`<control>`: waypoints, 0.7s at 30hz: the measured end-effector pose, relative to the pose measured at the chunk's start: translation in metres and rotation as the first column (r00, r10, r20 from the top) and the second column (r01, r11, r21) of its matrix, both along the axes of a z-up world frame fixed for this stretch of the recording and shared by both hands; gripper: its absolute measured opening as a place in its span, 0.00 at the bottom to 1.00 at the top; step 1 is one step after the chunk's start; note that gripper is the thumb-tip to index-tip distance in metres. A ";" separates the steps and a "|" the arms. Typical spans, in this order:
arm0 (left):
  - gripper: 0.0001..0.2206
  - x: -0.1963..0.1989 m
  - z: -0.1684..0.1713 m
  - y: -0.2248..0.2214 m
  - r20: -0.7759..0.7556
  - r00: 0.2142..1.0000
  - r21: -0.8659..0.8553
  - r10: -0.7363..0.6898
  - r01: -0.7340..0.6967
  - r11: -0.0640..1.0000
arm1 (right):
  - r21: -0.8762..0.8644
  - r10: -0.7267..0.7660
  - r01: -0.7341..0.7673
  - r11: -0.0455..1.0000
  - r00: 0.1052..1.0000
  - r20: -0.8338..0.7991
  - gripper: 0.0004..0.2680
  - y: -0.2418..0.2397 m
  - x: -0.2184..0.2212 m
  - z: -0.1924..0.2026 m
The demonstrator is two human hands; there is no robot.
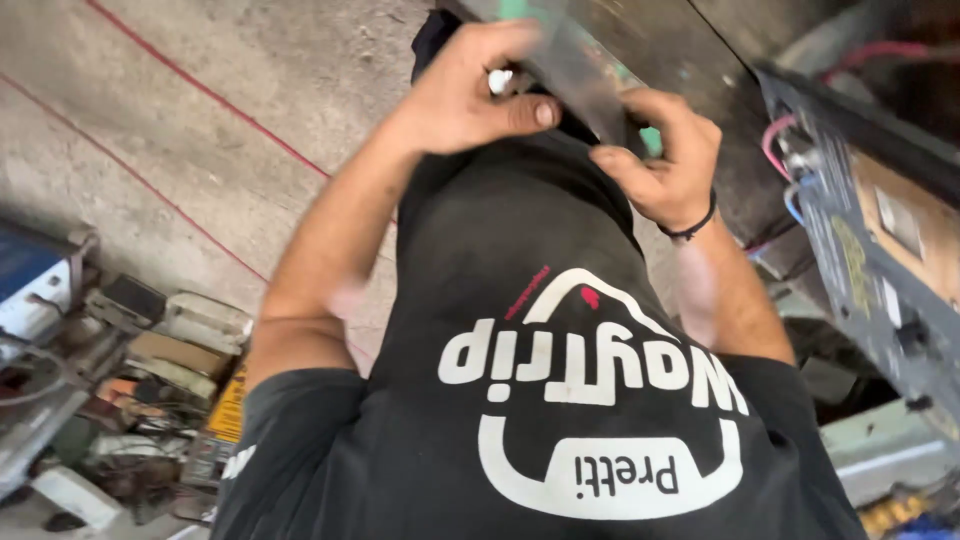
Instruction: Measuring and marking a metal beam using a ruler and a marker
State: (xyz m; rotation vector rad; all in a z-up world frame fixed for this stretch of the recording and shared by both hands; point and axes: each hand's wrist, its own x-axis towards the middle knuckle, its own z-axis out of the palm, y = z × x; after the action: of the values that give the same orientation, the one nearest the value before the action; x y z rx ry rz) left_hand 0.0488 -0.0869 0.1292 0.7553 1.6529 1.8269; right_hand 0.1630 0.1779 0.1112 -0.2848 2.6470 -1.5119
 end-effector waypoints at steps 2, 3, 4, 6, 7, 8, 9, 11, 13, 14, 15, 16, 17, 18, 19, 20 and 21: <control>0.19 0.002 0.010 -0.030 0.044 0.992 0.022 0.122 -0.123 0.992 | 0.030 0.120 -0.119 0.992 0.992 -0.037 0.17 -0.030 -0.032 0.010; 0.19 0.000 0.012 -0.043 0.105 0.971 0.051 0.217 -0.223 0.974 | 0.076 0.218 -0.214 0.974 0.974 -0.055 0.16 -0.044 -0.049 0.016; 0.19 -0.010 0.009 -0.058 0.096 0.971 0.064 0.220 -0.227 0.972 | 0.089 0.223 -0.217 0.972 0.973 -0.064 0.16 -0.060 -0.064 0.017; 0.17 -0.026 -0.001 -0.093 -0.055 0.969 0.129 0.240 -0.231 0.964 | 0.051 0.271 -0.268 0.962 0.961 -0.052 0.17 -0.098 -0.087 0.018; 0.17 -0.036 -0.005 -0.107 -0.053 0.970 0.135 0.238 -0.229 0.964 | 0.057 0.269 -0.266 0.962 0.962 -0.050 0.17 -0.121 -0.102 0.015; 0.16 -0.048 -0.008 -0.121 -0.003 0.964 0.162 0.267 -0.263 0.951 | 0.039 0.298 -0.296 0.954 0.953 -0.061 0.17 -0.143 -0.118 0.013; 0.16 -0.065 -0.010 -0.137 0.040 0.959 0.185 0.280 -0.283 0.941 | 0.020 0.312 -0.312 0.950 0.946 -0.081 0.17 -0.169 -0.136 0.010; 0.14 -0.094 -0.010 -0.178 0.014 0.956 0.114 0.293 -0.292 0.949 | 0.080 0.319 -0.312 0.947 0.941 -0.108 0.16 -0.215 -0.172 0.004; 0.13 -0.126 -0.001 -0.218 -0.006 0.948 0.038 0.319 -0.319 0.947 | 0.134 0.344 -0.328 0.935 0.931 -0.123 0.16 -0.248 -0.199 0.004; 0.13 -0.145 0.008 -0.238 -0.081 0.951 -0.036 0.299 -0.303 0.952 | 0.154 0.308 -0.288 0.945 0.942 -0.129 0.19 -0.260 -0.211 0.006; 0.13 -0.162 0.019 -0.259 -0.144 0.953 -0.120 0.266 -0.284 0.951 | 0.165 0.267 -0.245 0.955 0.955 -0.127 0.22 -0.273 -0.219 0.008; 0.13 -0.170 0.018 -0.277 -0.131 0.956 -0.133 0.261 -0.278 0.951 | 0.152 0.262 -0.244 0.958 0.958 -0.113 0.22 -0.282 -0.228 0.019; 0.10 -0.184 0.014 -0.287 -0.284 0.951 -0.292 0.120 -0.205 0.934 | 0.070 0.163 -0.157 0.985 0.982 -0.095 0.24 -0.284 -0.237 0.030; 0.08 -0.199 0.010 -0.295 -0.409 0.911 -0.446 -0.044 -0.158 0.881 | -0.013 0.064 -0.065 0.998 0.995 -0.071 0.26 -0.284 -0.245 0.040; 0.08 -0.214 0.008 -0.296 -0.403 0.913 -0.438 -0.063 -0.132 0.889 | -0.003 0.039 -0.039 0.999 0.997 -0.062 0.26 -0.287 -0.255 0.046; 0.06 -0.227 0.004 -0.297 -0.365 0.898 -0.559 -0.244 -0.002 0.829 | 0.062 0.053 -0.053 0.997 0.999 0.012 0.19 -0.289 -0.263 0.050; 0.05 -0.232 0.002 -0.297 -0.295 0.862 -0.667 -0.412 0.123 0.735 | 0.119 0.068 -0.080 0.990 0.992 0.103 0.13 -0.290 -0.266 0.056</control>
State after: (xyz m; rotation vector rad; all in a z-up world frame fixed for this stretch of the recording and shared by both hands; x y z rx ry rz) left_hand -0.1836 -0.3842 0.1310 1.0584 2.1194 0.8158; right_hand -0.1028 -0.1120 0.1667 -0.2881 2.6079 -1.3007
